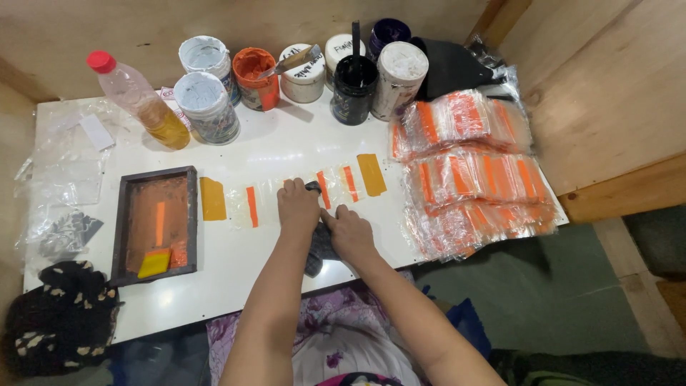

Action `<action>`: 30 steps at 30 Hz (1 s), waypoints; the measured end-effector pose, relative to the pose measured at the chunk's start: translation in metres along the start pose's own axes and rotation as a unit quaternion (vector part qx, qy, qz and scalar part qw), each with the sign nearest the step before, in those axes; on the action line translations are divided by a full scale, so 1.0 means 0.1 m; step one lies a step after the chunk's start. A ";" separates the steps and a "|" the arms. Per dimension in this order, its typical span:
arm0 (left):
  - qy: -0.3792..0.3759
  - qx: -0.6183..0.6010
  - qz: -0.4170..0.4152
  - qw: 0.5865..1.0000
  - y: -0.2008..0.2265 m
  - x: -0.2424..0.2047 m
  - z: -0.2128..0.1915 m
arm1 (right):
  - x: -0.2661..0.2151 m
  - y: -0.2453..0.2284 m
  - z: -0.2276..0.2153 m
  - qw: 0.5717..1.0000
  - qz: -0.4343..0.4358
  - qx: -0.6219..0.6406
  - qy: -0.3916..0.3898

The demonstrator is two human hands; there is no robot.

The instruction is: The person uses a yellow squeegee to spread orange ink across a screen printing frame. They then use a dark cloth to wipe the surface of several plastic-wrapped items on the table.

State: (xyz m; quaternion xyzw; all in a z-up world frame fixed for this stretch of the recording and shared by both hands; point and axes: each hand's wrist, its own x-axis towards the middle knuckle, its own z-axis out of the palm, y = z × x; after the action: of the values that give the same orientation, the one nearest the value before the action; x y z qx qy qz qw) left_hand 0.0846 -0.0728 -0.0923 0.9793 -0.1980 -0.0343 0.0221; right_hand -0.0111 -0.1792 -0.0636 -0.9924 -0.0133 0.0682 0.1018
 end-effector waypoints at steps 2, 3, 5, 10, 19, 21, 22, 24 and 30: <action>0.003 0.002 0.000 1.000 0.00 0.03 0.01 | 0.00 0.00 0.00 1.000 -0.002 -0.002 0.004; 0.007 0.003 -0.002 1.000 0.00 0.04 0.01 | -0.01 0.00 0.01 1.000 -0.004 -0.004 0.008; -0.022 0.011 -0.009 1.000 0.01 0.09 -0.04 | -0.01 -0.01 -0.04 1.000 -0.004 -0.002 0.003; -0.055 0.019 -0.029 0.998 0.01 0.18 -0.04 | 0.00 0.00 -0.03 1.000 -0.002 0.001 -0.006; -0.036 -0.072 -0.093 0.992 -0.17 0.19 -0.32 | 0.02 0.07 0.12 1.000 -0.008 0.006 0.009; 0.010 -0.129 -0.095 0.987 -0.18 0.05 -0.47 | 0.00 0.07 0.12 0.999 -0.015 0.006 0.051; 0.009 -0.130 -0.096 0.987 -0.16 -0.04 -0.43 | -0.03 0.10 0.19 0.999 -0.016 0.006 0.049; 0.062 -0.212 -0.102 0.970 -0.15 -0.19 -0.38 | -0.04 0.13 0.29 0.991 -0.020 0.029 0.133; 0.071 -0.395 -0.128 0.907 -0.06 -0.65 0.06 | -0.09 0.40 0.50 0.962 0.046 0.080 0.258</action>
State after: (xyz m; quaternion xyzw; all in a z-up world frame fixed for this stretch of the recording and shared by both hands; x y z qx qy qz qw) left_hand 0.0272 -0.0420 -0.0945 0.9070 -0.0393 -0.0427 0.4170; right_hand -0.0261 -0.2082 -0.1194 -0.9645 0.0642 -0.1846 0.1778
